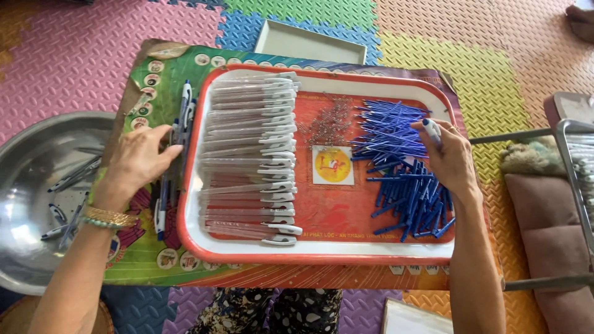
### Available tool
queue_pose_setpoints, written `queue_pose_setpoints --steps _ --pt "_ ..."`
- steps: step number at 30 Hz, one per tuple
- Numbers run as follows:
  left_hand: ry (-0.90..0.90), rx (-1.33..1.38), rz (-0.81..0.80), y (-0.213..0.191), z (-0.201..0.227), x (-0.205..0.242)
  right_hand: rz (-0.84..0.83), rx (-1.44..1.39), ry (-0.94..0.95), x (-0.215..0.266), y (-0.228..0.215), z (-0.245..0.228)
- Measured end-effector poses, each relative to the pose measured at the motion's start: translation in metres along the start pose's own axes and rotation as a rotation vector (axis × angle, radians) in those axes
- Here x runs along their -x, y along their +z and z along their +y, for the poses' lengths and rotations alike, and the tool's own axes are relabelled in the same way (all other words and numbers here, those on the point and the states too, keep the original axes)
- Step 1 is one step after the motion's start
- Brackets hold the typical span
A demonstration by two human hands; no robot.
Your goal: The person assembles pens by placing caps onto the pen bodies one by one and arranging them on a tray.
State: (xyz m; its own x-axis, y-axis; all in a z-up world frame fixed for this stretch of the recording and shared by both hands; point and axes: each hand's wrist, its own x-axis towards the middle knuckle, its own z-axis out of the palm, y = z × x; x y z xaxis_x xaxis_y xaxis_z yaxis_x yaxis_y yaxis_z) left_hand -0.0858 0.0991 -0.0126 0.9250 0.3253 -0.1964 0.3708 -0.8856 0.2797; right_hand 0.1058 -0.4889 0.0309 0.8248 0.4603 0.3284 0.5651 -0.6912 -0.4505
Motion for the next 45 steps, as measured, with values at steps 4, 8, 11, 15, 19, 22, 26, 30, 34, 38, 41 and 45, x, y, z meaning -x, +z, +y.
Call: queue_pose_setpoints --steps 4,8,11,15,19,22,26,30,34,38,41,45 --pt "-0.068 -0.027 -0.059 -0.003 0.015 0.000 -0.006 0.005 0.069 0.003 -0.001 -0.010" --pt "-0.055 -0.013 -0.062 -0.012 0.021 0.008 0.003 -0.039 0.104 0.007 0.001 -0.007" --pt "-0.119 0.180 -0.080 -0.027 0.026 0.018 0.013 -0.075 0.090 0.007 0.003 -0.008" --pt "-0.174 0.207 -0.188 -0.027 0.017 0.026 0.049 -0.106 0.135 0.004 0.001 -0.019" --pt "-0.198 0.259 -0.185 -0.023 0.013 0.034 0.114 -0.317 0.048 0.001 0.002 -0.030" --pt "-0.307 0.359 -0.232 -0.046 0.032 0.054 0.159 -0.364 0.080 0.003 0.006 -0.031" --pt "-0.296 0.490 -0.122 -0.069 0.015 0.069 0.198 -0.415 0.111 0.008 0.013 -0.018" --pt "-0.228 0.961 -0.083 -0.085 0.041 0.069 0.281 -0.596 0.280 0.004 0.014 -0.064" --pt "-0.058 1.552 -0.265 -0.075 0.098 0.055 0.060 -1.146 0.187 -0.010 0.027 -0.107" --pt "0.102 1.729 -0.409 -0.057 0.141 0.040 -0.056 -0.890 0.151 -0.016 0.052 -0.160" --pt "0.388 1.927 -0.265 -0.031 0.156 0.030 -0.412 -0.467 0.212 -0.018 0.068 -0.197" --pt "0.469 2.062 -0.174 -0.001 0.169 0.026 -0.349 -0.935 0.140 -0.010 0.101 -0.184"
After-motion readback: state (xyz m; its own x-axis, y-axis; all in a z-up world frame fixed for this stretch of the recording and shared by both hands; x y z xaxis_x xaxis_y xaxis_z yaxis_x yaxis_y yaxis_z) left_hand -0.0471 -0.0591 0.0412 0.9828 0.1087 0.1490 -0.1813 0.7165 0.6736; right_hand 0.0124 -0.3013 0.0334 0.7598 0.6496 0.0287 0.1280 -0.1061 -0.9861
